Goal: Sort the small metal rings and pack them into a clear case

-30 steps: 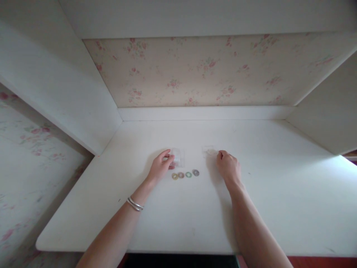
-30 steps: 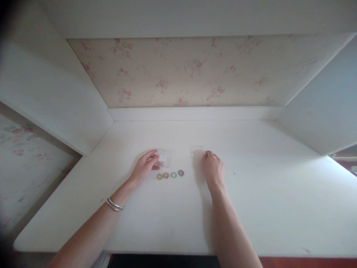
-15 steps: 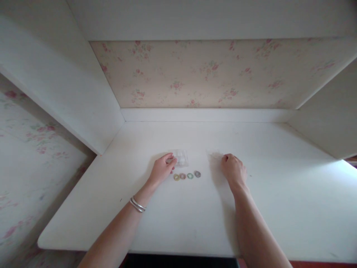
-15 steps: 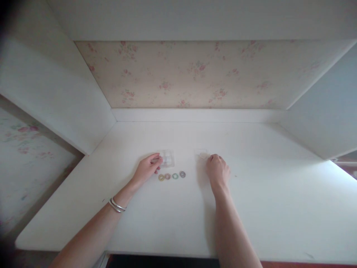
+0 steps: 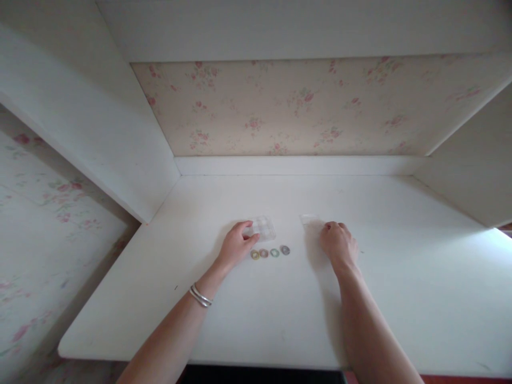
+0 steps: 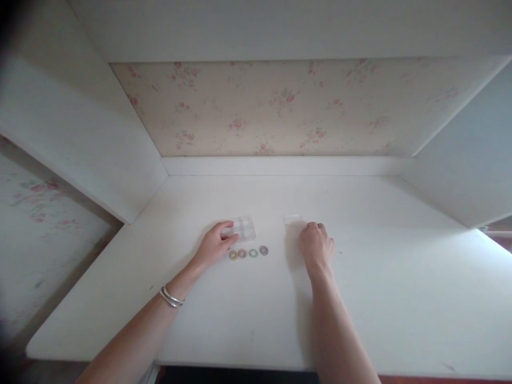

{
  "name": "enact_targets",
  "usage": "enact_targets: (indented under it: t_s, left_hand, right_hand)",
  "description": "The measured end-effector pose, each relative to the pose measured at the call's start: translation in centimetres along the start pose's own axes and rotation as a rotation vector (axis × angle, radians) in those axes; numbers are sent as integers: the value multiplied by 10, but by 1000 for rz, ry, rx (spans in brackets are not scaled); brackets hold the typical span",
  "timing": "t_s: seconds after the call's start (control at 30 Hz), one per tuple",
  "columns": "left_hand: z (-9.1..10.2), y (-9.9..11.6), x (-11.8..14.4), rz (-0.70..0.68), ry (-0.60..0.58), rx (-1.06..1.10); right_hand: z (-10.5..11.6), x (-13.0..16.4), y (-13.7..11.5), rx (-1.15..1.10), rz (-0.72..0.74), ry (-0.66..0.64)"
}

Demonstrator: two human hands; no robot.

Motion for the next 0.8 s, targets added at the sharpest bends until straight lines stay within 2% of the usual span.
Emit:
enact_targets:
  t_s: [0.2,0.33,0.43,0.57,0.67,0.8]
  left_hand:
    - [0,4,1,-15,4,-57]
    - [-1,5,1,-17,-5,-76]
    - [-1,4,1,-50,-15,-60]
    - [6,7,5,-96,-35,4]
    - [17,15,17,-193,-106,-95]
    - [27,26,38,-273,-293,-294]
  right_hand:
    - [1,2,0,-24,37,65]
    - [6,9,-11,-65,64,180]
    - [3,17,-26,-118,222,226]
    - [-9,28,-44,-245,455,220]
    - [-16,32,-50,-327,532,199]
    - [-17,32,-51,-391,528,179]
Point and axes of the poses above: each hand's wrist, its own x-axis away from the middle knuckle, its own z-axis out of the back of the hand, y = z × x, the point moved 1 cm from there along -x, towards the middle knuckle, and after that the axes turned 10 degrees about -y, right-handed, at the moved point
